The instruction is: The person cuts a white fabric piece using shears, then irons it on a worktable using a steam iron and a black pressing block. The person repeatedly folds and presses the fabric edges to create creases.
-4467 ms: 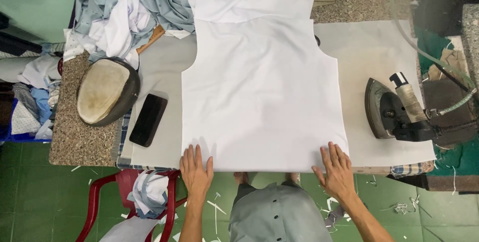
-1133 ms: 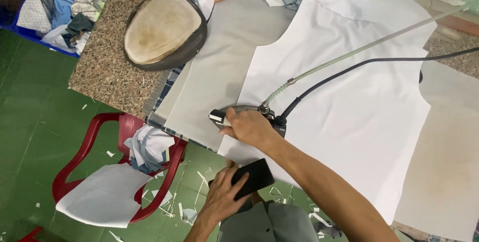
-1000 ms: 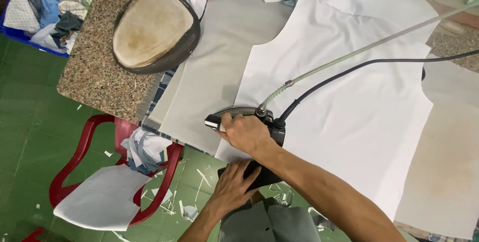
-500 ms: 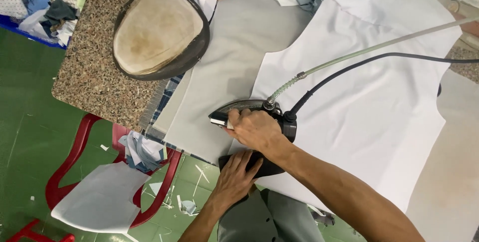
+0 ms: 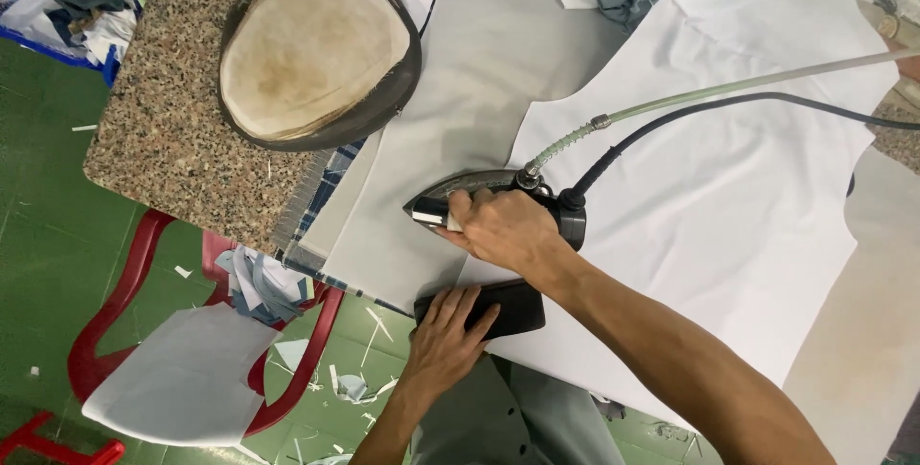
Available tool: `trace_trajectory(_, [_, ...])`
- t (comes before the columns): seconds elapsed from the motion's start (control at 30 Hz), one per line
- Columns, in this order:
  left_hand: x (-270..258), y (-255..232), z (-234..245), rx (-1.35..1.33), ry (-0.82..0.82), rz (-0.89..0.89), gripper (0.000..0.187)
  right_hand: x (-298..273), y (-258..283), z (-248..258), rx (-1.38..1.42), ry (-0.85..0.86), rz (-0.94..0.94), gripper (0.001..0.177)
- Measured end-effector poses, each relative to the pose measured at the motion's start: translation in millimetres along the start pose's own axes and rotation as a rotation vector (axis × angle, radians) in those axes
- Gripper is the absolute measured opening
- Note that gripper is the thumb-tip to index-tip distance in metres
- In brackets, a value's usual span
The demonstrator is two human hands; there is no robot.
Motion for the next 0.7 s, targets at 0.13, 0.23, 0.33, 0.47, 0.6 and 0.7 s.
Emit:
trace_trajectory(0.13, [1.5,-0.6,5.1,-0.001,-0.022,-0.016,0.056,7.8,-5.5,0.7,0.012,-0.030,0.001,0.057])
trace_trajectory(0.23, [1.4,0.3,5.6,-0.013,-0.018,-0.027,0.054,16.2,-11.3,1.1,0.010,-0.039,-0.013,0.058])
trace_trajectory(0.33, [1.6,-0.5,3.3,-0.005,-0.028,-0.023,0.048,23.3,-16.7,-1.9,0.025,-0.045,-0.011,0.057])
trace_trajectory(0.47, [-1.3,-2.5,3.9,-0.043,-0.123,-0.021,0.050,25.1,-20.6,-0.5,0.095,0.025,-0.041,0.051])
trace_trajectory(0.6, [-14.0,-3.5,3.1,-0.028,-0.155,0.041,0.046,10.5,-30.1,18.2,0.243,0.102,-0.240,0.045])
trace_trajectory(0.7, [-30.5,-7.8,-4.5,-0.040,-0.127,0.122,0.055,-25.6,-43.8,0.3,0.462,0.132,-0.493,0.051])
Point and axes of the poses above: each hand's wrist, its own x-axis towards the middle knuckle, its own z-axis out of the back of the hand, y = z × x, the point moved 10 cm from there along x, towards the middle knuckle, and after that the axes turned 10 degrees about y, right-handed, at the moved point
